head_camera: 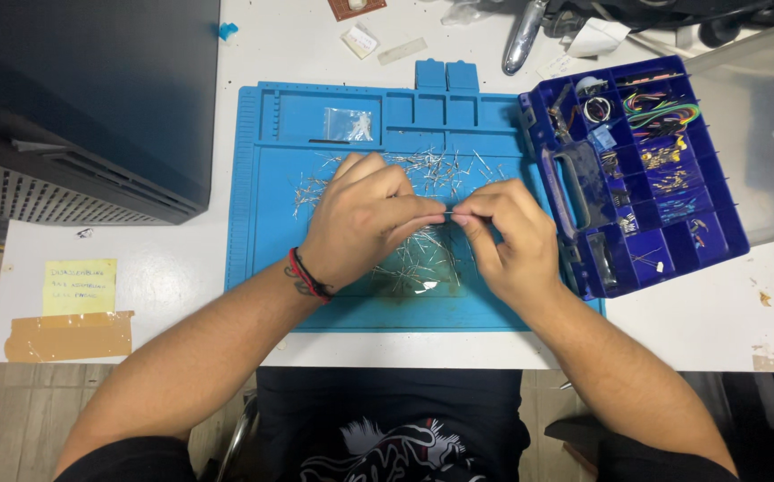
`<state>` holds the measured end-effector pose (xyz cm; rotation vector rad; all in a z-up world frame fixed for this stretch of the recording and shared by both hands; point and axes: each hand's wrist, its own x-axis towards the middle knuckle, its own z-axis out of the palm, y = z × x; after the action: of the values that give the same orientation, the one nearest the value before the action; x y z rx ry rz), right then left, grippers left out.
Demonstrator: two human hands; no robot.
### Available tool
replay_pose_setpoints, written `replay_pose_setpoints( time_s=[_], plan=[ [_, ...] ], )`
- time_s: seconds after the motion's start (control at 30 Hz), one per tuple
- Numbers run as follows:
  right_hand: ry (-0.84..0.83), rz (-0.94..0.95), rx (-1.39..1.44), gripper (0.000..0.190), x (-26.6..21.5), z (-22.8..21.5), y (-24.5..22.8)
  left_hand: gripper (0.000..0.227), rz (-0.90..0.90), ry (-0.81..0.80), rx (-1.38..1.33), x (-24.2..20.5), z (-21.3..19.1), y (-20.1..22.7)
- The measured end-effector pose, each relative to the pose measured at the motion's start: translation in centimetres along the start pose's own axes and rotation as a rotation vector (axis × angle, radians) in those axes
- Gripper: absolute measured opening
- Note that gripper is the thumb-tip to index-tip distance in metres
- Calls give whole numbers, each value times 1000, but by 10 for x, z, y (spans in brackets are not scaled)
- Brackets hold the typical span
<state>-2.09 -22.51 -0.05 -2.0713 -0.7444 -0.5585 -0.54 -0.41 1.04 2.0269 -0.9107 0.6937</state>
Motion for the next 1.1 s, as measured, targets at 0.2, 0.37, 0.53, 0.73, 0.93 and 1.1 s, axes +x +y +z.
replay_pose_setpoints(
  time_s=[0.2, 0.37, 0.53, 0.73, 0.93, 1.1],
  plan=[
    [-18, -63, -133, 5, -2, -7, -6, 9, -28, -46, -48, -2, 4, -1],
    [-150, -27, -237, 6, 25, -110, -10, 9, -21, -66, 30, -5, 7, -10],
    [-110, 166, -399, 1, -3, -203, 48, 14, -43, -80, 106, -4, 4, -9],
    [-45, 453, -446, 11, -34, -218, 111, 14, -77, -82, 117, -2, 4, -9],
    [-57, 169, -536, 33, -17, -200, 87, 14, -145, -58, 254, 1, -6, -16],
    [-272, 211, -530, 25, 20, -131, 11, 36, -197, -128, 289, -6, -5, -35]
  ],
)
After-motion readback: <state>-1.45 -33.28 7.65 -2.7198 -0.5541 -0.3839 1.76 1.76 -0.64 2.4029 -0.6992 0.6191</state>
